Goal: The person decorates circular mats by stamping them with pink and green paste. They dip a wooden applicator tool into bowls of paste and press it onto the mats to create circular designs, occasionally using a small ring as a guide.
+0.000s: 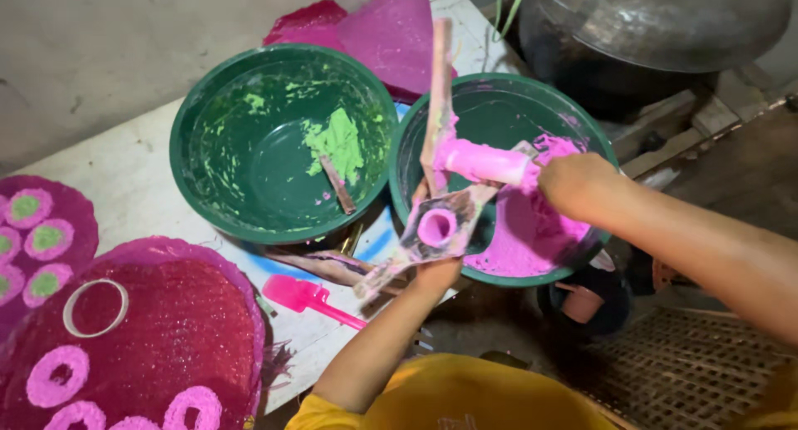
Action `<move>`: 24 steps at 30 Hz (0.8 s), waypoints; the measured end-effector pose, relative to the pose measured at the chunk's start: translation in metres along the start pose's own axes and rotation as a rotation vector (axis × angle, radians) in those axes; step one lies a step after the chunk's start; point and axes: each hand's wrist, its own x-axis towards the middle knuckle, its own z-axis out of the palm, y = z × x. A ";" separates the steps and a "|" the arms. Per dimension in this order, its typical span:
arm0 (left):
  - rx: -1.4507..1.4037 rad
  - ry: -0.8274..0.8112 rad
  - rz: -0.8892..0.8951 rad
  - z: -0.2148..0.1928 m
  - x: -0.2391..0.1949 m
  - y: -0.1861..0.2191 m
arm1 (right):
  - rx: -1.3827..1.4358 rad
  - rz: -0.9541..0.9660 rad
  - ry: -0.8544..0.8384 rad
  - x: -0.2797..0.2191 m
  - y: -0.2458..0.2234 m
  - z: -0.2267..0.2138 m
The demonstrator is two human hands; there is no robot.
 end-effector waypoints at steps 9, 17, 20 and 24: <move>-1.029 0.139 -0.358 0.017 0.010 0.018 | 0.087 -0.232 0.293 0.088 -0.017 0.093; -1.017 0.125 -0.349 0.019 0.019 0.020 | -0.180 -0.302 -0.077 -0.023 -0.054 0.028; -0.968 0.091 -0.341 0.020 0.017 0.019 | -0.138 -0.278 -0.182 -0.054 -0.056 0.011; -0.662 -0.013 -0.317 0.008 0.011 0.015 | 0.228 -0.213 -0.226 -0.071 -0.041 0.013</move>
